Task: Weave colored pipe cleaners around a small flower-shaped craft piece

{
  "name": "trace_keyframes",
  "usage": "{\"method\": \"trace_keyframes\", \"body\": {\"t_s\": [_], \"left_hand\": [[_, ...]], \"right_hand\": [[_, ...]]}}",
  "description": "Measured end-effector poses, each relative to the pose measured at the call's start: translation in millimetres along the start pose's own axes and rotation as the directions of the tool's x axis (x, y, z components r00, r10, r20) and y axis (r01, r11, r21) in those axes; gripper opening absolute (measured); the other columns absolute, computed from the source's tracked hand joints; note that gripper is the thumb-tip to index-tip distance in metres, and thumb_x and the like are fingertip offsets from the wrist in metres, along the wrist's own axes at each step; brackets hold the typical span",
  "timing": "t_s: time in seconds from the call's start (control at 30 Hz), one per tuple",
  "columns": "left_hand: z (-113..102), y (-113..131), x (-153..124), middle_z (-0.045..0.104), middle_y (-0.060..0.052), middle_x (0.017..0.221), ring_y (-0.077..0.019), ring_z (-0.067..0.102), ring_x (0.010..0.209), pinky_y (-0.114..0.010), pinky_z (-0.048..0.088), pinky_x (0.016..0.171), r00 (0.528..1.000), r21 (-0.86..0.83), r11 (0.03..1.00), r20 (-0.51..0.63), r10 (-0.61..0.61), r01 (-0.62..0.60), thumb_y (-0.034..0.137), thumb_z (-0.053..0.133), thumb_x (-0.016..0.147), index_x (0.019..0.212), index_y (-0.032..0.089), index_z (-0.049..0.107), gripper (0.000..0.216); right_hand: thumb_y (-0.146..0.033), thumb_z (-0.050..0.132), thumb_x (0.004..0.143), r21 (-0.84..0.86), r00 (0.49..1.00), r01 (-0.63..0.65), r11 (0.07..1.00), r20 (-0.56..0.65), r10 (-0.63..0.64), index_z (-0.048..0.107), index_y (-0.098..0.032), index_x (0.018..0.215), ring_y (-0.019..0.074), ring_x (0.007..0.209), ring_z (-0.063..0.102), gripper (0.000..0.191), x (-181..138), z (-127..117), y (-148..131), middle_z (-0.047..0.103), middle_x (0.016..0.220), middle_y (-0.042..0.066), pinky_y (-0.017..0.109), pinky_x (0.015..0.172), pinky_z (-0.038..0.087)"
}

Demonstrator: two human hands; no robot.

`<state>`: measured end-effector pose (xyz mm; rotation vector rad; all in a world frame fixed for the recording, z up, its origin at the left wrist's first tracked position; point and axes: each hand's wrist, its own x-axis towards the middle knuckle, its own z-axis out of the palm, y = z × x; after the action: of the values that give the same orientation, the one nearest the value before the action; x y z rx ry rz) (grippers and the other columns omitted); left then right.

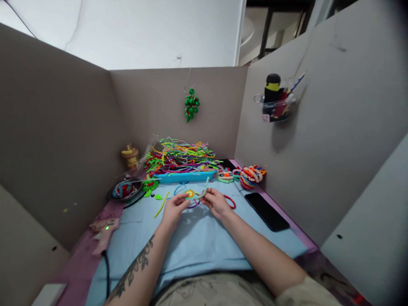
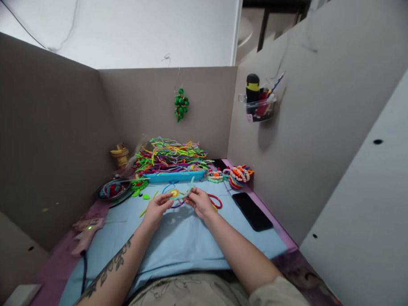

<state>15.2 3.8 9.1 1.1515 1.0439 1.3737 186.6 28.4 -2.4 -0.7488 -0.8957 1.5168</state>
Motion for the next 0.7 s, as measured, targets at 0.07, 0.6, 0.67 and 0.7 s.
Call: {"method": "trace_keyframes", "body": {"t_s": [0.07,0.6,0.67,0.7], "left_hand": [[2,1,-2,0.069,-0.007,0.076,-0.0157,0.061,0.064,-0.025,0.045,0.058,1.000,-0.017,1.000,0.017,0.004,-0.003,0.031,0.079,0.052,0.089,0.013,0.068,0.043],[5,-9,0,0.069,-0.006,0.077,-0.0159,0.061,0.065,-0.027,0.047,0.063,0.994,0.028,0.994,-0.022,0.106,-0.105,0.032,0.075,0.058,0.090,0.013,0.068,0.038],[6,-8,0,0.069,-0.007,0.078,-0.0164,0.062,0.067,-0.027,0.047,0.063,0.994,0.022,0.995,-0.049,0.102,-0.101,0.032,0.075,0.058,0.091,0.013,0.068,0.038],[7,-8,0,0.070,-0.008,0.080,-0.0169,0.062,0.068,-0.027,0.047,0.064,0.994,0.015,0.995,-0.060,0.095,-0.095,0.032,0.075,0.058,0.091,0.013,0.068,0.039]], "right_hand": [[-0.026,0.072,0.058,-0.050,1.000,-0.017,0.999,0.012,0.018,0.054,-0.016,0.071,0.0088,0.054,0.058,0.024,-2,3,-1,0.060,0.060,-0.003,0.017,0.049,0.044],[-0.026,0.067,0.060,-0.196,0.983,0.121,0.973,0.163,-0.090,0.042,-0.022,0.076,0.0051,0.038,0.040,0.030,-18,20,7,0.049,0.052,-0.010,0.016,0.038,0.026],[-0.022,0.069,0.058,-0.171,0.971,0.157,0.973,0.208,-0.120,0.049,-0.020,0.075,0.0060,0.047,0.045,0.027,-18,19,9,0.053,0.061,-0.006,0.017,0.044,0.032],[-0.021,0.069,0.057,-0.178,0.966,0.177,0.968,0.218,-0.137,0.052,-0.019,0.073,0.0070,0.052,0.047,0.024,-18,18,11,0.055,0.065,-0.005,0.018,0.048,0.034]]}}
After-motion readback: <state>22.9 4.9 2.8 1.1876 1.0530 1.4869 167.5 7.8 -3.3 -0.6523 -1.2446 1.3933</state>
